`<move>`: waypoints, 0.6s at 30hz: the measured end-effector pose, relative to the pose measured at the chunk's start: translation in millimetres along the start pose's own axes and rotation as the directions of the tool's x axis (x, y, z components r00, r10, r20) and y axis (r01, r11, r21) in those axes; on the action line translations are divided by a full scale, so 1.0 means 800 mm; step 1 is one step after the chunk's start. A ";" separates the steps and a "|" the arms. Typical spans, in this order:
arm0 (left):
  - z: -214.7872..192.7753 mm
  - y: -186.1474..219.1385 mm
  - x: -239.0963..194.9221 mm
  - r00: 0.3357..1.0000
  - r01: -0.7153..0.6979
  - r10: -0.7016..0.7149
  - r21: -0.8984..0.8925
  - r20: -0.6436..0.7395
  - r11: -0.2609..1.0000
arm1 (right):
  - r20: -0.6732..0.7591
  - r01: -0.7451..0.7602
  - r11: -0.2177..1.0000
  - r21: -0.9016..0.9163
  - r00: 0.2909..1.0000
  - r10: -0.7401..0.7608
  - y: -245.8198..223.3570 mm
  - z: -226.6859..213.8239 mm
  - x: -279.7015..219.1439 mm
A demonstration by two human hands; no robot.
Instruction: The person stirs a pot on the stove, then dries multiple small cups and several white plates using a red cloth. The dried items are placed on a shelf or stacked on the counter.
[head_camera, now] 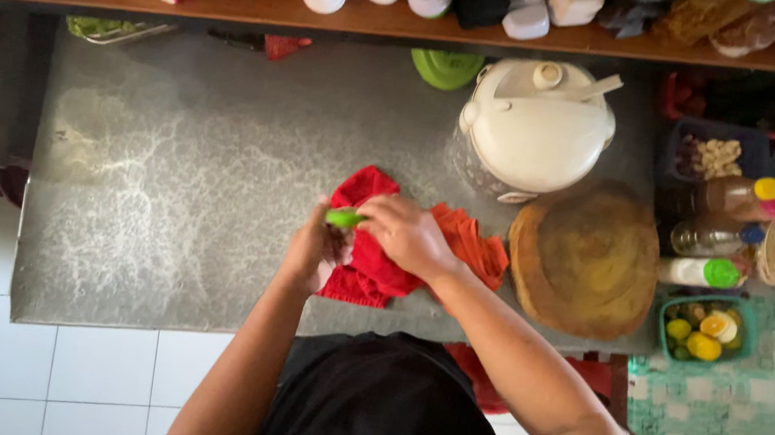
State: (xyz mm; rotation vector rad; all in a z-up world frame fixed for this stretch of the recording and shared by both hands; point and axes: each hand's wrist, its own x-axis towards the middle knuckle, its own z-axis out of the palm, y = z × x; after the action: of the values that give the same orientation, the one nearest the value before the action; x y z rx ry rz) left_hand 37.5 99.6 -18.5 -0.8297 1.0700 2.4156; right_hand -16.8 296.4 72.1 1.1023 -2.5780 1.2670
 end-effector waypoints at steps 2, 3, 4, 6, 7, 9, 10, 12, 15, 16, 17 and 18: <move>0.018 0.010 -0.009 0.998 -0.060 0.060 -0.009 0.032 0.998 | 0.011 -0.278 0.953 0.122 0.960 0.279 0.031 -0.004 0.015; 0.022 0.013 -0.008 0.995 -0.092 0.092 -0.014 0.046 0.996 | 0.104 -0.540 0.820 0.189 0.841 0.531 0.051 -0.008 0.029; 0.023 0.013 -0.003 0.992 -0.121 0.122 0.040 -0.013 0.992 | 0.046 -0.456 0.779 0.430 0.873 0.485 0.084 -0.020 0.059; 0.012 -0.006 0.010 0.974 -0.163 0.183 0.154 -0.131 0.975 | -0.018 -0.455 0.613 0.646 0.794 0.608 0.137 -0.048 0.108; -0.001 -0.018 0.017 0.967 -0.160 0.189 0.169 -0.168 0.972 | 0.016 -0.438 0.438 0.785 0.721 0.693 0.162 -0.064 0.139; -0.035 -0.050 0.029 0.950 -0.151 0.197 0.197 -0.242 0.969 | -0.046 -0.376 0.414 0.829 0.691 0.721 0.203 -0.091 0.195; -0.052 -0.069 0.033 0.947 -0.137 0.187 0.198 -0.259 0.970 | -0.027 -0.386 0.373 0.844 0.664 0.747 0.216 -0.097 0.215; -0.080 -0.101 0.038 0.941 -0.118 0.174 0.201 -0.290 0.972 | -0.017 -0.390 0.324 0.862 0.616 0.788 0.236 -0.100 0.253; -0.103 -0.131 0.035 0.931 -0.054 0.145 0.266 -0.335 0.962 | -0.090 -0.383 0.362 0.850 0.571 0.816 0.245 -0.079 0.290; -0.107 -0.134 0.034 0.930 -0.030 0.118 0.247 -0.348 0.969 | -0.148 -0.382 0.419 0.824 0.569 0.809 0.244 -0.071 0.296; -0.109 -0.137 0.029 0.929 -0.003 0.087 0.227 -0.360 0.974 | -0.204 -0.384 0.473 0.793 0.564 0.800 0.242 -0.064 0.299; -0.110 -0.137 0.026 0.926 0.023 0.057 0.206 -0.372 0.978 | -0.248 -0.390 0.516 0.763 0.560 0.790 0.239 -0.060 0.300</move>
State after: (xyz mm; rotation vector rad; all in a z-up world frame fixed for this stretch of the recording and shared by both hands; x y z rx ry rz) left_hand 113.4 105.3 -138.9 -1.2462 1.4455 2.1550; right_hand -326.0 270.0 60.4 -0.3813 -2.0813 2.2976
